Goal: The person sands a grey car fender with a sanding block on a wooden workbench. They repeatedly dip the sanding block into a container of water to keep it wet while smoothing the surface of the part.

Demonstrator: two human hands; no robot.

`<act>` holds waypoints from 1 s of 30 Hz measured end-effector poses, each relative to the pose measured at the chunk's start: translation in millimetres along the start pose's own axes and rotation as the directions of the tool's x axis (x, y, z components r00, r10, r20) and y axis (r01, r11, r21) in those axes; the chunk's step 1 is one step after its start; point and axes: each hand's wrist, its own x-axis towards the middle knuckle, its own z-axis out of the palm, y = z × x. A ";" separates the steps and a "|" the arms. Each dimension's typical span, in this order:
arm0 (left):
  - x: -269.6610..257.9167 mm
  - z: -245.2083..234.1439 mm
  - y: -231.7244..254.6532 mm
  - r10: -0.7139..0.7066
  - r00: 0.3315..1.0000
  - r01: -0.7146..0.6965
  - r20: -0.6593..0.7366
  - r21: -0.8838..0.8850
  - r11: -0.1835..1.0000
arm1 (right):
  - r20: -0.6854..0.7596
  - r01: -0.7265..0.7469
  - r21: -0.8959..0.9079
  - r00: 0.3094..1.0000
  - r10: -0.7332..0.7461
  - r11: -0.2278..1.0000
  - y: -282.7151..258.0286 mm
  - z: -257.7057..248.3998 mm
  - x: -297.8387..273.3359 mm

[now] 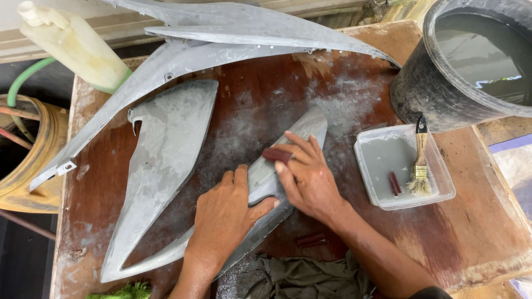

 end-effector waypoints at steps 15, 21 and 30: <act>-0.9 -2.5 2.1 -0.043 0.999 0.044 0.028 -0.035 0.998 | -0.007 -0.104 0.035 0.994 0.105 0.994 16.9 1.0 2.4; -0.8 0.6 0.7 -0.062 0.996 0.065 0.065 -0.035 0.997 | 0.101 0.102 0.066 0.989 -0.108 0.993 -12.1 5.0 -4.6; 1.0 -1.6 1.9 -0.058 0.998 0.060 0.024 -0.081 0.995 | 0.020 -0.067 0.026 0.998 0.066 0.997 6.5 -2.9 1.5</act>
